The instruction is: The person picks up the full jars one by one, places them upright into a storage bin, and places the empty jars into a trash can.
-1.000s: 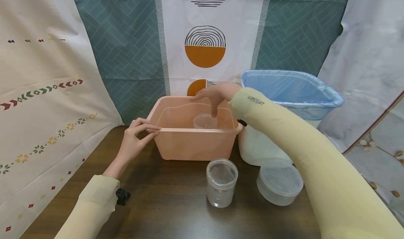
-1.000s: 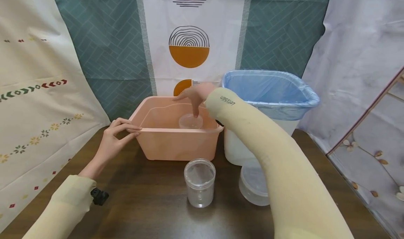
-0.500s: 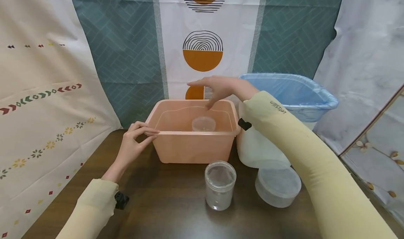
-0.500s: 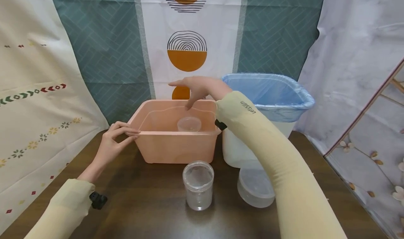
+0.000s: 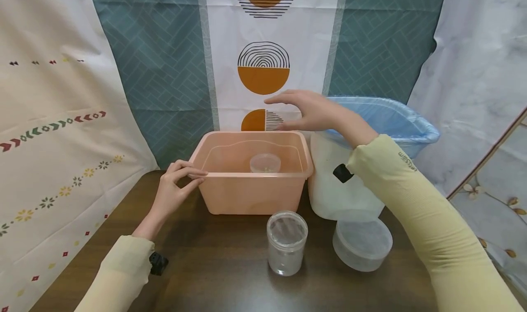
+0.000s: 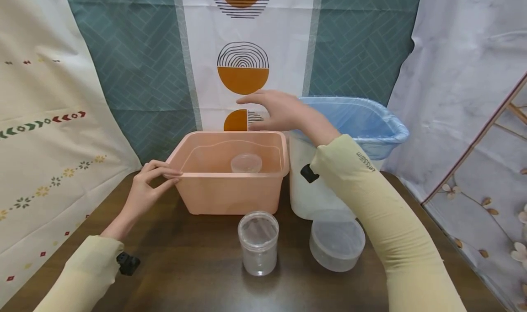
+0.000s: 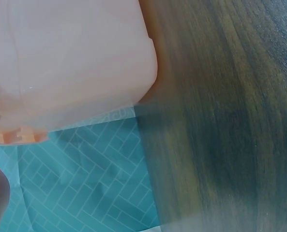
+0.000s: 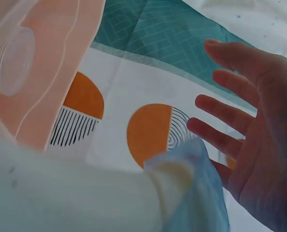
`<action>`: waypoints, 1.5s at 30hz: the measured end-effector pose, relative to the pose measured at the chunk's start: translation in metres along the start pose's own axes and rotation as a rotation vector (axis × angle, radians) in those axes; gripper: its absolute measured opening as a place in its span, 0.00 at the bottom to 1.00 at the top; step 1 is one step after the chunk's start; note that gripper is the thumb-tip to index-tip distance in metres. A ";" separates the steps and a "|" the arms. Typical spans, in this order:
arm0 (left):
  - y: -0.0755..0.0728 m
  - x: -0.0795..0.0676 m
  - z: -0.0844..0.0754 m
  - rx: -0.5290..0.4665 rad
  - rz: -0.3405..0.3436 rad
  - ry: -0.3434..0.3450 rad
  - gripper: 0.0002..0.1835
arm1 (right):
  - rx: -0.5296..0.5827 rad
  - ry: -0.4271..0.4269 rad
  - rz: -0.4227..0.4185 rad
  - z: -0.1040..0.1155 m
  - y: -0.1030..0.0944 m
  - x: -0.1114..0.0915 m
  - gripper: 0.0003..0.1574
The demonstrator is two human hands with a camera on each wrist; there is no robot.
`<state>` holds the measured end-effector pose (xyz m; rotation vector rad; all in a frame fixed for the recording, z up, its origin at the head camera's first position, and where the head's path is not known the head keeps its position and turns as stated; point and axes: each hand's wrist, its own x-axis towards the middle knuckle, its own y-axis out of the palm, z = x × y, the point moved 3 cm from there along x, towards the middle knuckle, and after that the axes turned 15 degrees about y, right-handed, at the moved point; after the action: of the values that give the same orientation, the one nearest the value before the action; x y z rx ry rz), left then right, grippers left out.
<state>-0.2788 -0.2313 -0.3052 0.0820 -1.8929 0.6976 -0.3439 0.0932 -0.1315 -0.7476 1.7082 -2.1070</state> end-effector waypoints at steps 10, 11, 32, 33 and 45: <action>-0.002 -0.001 0.001 0.004 -0.014 0.016 0.11 | 0.012 -0.051 -0.229 -0.011 -0.001 -0.044 0.28; -0.002 -0.001 0.001 0.003 -0.014 0.017 0.11 | 0.012 -0.050 -0.268 -0.013 0.000 -0.048 0.26; 0.002 -0.001 0.001 0.000 -0.017 0.011 0.10 | 0.162 -0.204 -0.860 -0.064 0.008 -0.139 0.31; 0.002 -0.001 0.001 -0.002 -0.017 0.011 0.10 | 0.174 -0.210 -0.888 -0.066 0.009 -0.141 0.33; 0.001 -0.001 0.001 0.008 -0.005 -0.020 0.10 | 0.224 -0.184 -1.020 -0.089 0.018 -0.167 0.37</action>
<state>-0.2796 -0.2316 -0.3065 0.0997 -1.9086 0.7034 -0.2617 0.2533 -0.1937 -1.9502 1.0206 -2.6156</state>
